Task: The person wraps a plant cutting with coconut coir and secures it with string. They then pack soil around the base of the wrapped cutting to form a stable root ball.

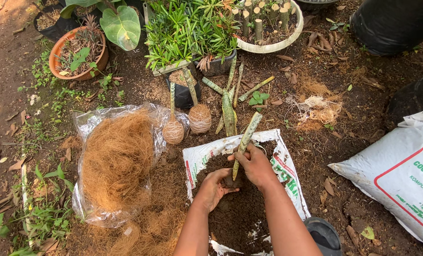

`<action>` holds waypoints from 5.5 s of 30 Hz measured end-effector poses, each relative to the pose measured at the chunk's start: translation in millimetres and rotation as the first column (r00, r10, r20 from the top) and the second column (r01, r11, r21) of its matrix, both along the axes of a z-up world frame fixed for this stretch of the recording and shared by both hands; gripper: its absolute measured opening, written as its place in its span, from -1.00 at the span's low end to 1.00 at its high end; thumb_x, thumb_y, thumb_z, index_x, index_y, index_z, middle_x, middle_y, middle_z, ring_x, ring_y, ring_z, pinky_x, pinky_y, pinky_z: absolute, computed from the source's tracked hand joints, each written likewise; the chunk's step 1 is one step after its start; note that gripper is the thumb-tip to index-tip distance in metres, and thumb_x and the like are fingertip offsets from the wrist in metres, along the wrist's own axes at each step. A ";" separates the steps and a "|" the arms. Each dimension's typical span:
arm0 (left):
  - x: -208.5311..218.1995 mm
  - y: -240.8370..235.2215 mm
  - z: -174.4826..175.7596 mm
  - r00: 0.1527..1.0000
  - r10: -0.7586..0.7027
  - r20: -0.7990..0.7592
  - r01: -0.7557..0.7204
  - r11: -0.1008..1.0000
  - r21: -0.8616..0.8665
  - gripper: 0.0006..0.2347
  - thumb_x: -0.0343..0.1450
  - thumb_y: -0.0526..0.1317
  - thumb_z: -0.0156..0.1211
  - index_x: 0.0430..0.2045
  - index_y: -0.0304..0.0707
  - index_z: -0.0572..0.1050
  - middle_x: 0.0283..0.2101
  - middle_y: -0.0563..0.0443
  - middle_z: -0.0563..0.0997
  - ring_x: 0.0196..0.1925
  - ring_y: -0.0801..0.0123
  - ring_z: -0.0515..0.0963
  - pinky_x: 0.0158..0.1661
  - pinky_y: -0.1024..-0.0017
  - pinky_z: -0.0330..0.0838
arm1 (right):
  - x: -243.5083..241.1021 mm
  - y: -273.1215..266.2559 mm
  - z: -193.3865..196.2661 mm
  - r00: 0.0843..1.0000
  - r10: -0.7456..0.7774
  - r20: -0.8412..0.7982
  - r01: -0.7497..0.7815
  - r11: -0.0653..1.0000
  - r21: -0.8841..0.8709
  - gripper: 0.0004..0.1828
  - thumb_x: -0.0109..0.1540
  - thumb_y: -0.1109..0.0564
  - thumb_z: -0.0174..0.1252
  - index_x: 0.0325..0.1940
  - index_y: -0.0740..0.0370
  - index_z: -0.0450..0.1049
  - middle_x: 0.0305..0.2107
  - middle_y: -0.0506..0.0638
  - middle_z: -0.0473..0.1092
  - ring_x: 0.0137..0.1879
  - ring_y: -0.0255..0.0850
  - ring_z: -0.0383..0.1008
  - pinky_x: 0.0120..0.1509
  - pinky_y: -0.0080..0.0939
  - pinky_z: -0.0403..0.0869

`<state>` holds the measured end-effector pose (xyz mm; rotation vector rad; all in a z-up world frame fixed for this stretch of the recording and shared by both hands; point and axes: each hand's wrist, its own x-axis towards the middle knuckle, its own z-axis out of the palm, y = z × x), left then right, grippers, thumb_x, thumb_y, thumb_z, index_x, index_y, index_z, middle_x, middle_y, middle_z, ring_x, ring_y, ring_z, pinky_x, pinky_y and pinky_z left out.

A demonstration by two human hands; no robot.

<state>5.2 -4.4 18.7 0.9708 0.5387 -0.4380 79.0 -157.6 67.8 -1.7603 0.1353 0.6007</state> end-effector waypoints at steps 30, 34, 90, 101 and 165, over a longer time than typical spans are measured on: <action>-40.2 18.0 31.6 0.932 0.317 0.173 -0.317 0.948 -0.033 -0.78 0.54 -0.34 -0.04 0.03 -0.39 0.47 -0.07 -0.14 0.62 -0.22 0.22 0.67 -0.15 0.25 0.65 | -73.9 -8.1 -41.1 0.995 -0.097 -0.018 0.094 0.989 -0.118 -0.62 0.11 0.31 0.37 0.01 0.14 0.61 -0.16 0.02 0.55 -0.03 -0.09 0.55 0.14 -0.10 0.50; -46.3 14.0 51.1 0.932 0.341 0.119 -0.345 0.938 0.012 -0.76 0.54 -0.36 -0.07 0.04 -0.37 0.48 -0.02 -0.18 0.64 -0.15 0.23 0.68 -0.03 0.21 0.68 | -57.4 -18.1 -14.2 0.923 -0.164 -0.348 0.345 0.756 0.556 -0.61 0.09 0.38 0.28 -0.01 0.19 0.58 -0.17 0.01 0.51 -0.13 -0.23 0.48 0.05 -0.25 0.52; -89.1 -46.0 181.9 0.708 0.325 0.626 -0.631 0.690 0.355 -0.60 0.37 -0.25 0.26 0.11 -0.27 0.40 0.24 -0.11 0.45 0.30 0.18 0.42 0.28 0.25 0.29 | -126.8 3.6 113.3 0.995 -0.038 -0.091 0.090 0.724 0.684 -0.78 0.34 0.04 0.06 0.02 0.14 0.45 -0.24 -0.07 0.49 -0.20 -0.32 0.50 -0.19 -0.27 0.52; -84.9 -63.6 165.9 0.645 0.520 0.560 -0.426 0.853 -0.301 -0.96 0.51 -0.40 0.04 -0.23 -0.31 0.39 -0.24 -0.01 0.53 -0.19 0.37 0.52 -0.05 0.35 0.42 | -129.4 9.8 100.0 0.949 -0.276 -0.154 0.306 0.678 0.669 -0.71 0.37 -0.02 0.01 -0.03 0.15 0.55 -0.35 -0.12 0.51 -0.52 -0.42 0.30 -0.62 -0.44 0.17; -89.2 -29.9 152.0 0.879 0.155 0.452 -0.265 0.945 0.191 -0.82 0.47 -0.26 0.17 -0.13 -0.30 0.63 -0.23 0.00 0.70 -0.32 0.47 0.58 -0.33 0.55 0.46 | -137.6 -14.6 98.2 0.934 0.117 -0.338 0.132 0.766 0.629 -0.50 0.17 -0.27 0.08 -0.37 0.24 0.50 -0.63 -0.03 0.41 -0.57 -0.29 0.40 -0.58 -0.32 0.33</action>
